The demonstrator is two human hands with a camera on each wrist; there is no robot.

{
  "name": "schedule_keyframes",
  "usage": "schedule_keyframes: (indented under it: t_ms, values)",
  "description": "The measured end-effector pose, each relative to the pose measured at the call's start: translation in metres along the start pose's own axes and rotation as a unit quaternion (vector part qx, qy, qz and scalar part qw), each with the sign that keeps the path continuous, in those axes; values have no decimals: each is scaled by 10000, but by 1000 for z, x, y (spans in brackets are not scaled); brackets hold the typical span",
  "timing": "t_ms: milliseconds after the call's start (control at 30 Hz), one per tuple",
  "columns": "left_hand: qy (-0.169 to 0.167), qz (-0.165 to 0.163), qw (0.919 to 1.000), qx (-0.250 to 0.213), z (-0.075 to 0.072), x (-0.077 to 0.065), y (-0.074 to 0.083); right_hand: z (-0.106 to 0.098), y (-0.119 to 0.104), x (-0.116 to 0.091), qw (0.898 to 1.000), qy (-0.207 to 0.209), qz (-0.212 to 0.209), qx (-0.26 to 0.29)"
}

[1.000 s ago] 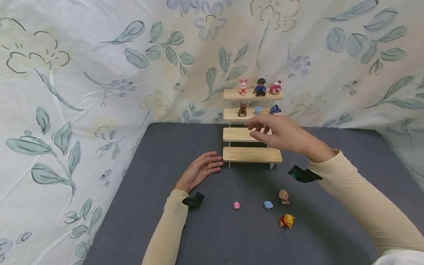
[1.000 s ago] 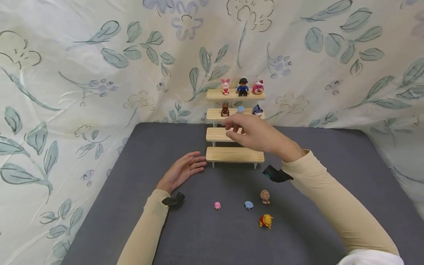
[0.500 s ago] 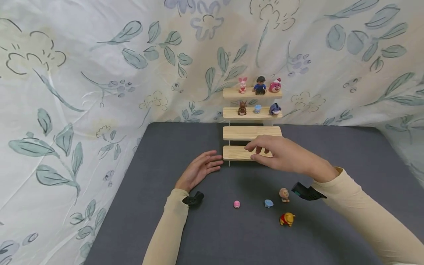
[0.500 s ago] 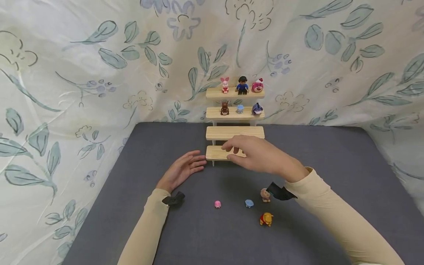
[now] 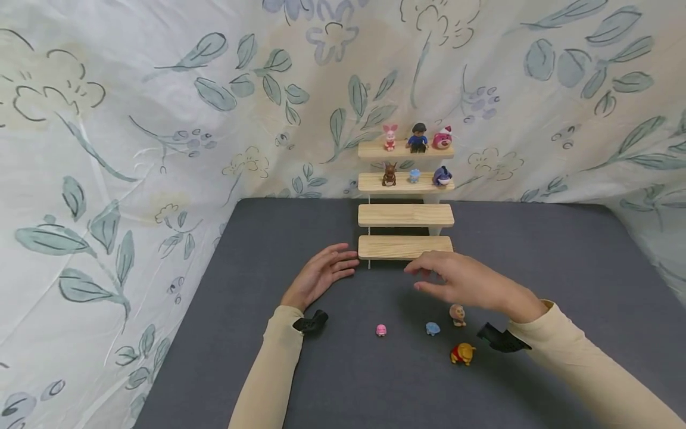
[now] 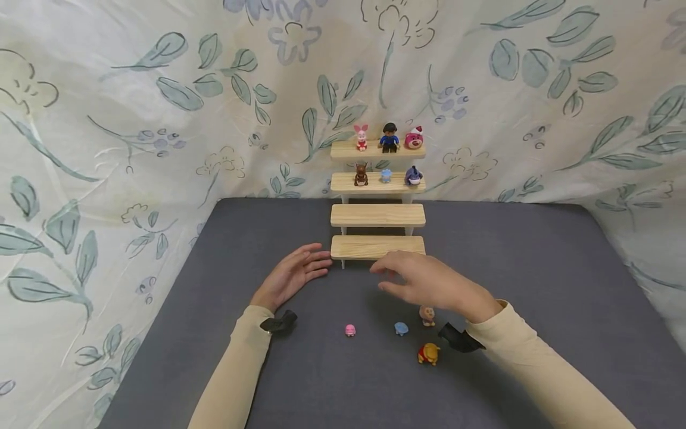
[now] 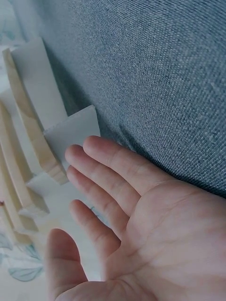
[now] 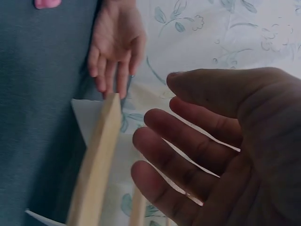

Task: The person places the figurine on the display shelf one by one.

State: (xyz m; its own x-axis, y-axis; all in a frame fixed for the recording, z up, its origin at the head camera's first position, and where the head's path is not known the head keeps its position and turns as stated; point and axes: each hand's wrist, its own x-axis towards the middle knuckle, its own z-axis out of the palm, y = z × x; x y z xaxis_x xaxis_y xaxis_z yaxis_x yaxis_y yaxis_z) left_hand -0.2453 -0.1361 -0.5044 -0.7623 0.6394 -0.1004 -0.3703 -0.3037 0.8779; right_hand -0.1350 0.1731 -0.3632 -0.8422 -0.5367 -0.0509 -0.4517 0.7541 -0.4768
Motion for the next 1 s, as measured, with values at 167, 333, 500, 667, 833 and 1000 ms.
schedule_keyframes:
  t_ms: [167,333,500,667,833,1000]
  values:
    - [12,10,10000,14,-1,-1,-1,13,8,-6,9986,-420,152,295]
    - [23,14,10000,-13,-1,-2,-1,26,13,-10,9979,-604,153,155]
    - [-43,32,10000,-3,-1,-1,-1,37,18,-14,9954,-862,205,374]
    - [-114,60,9999,35,-2,0,-2,47,22,-18,9918,-1089,278,603]
    - [-100,35,9999,47,-1,0,-1,53,25,-21,9895,-1258,396,597]
    - [-43,-5,10000,-24,-1,0,-2,58,26,-22,9882,-1381,440,493]
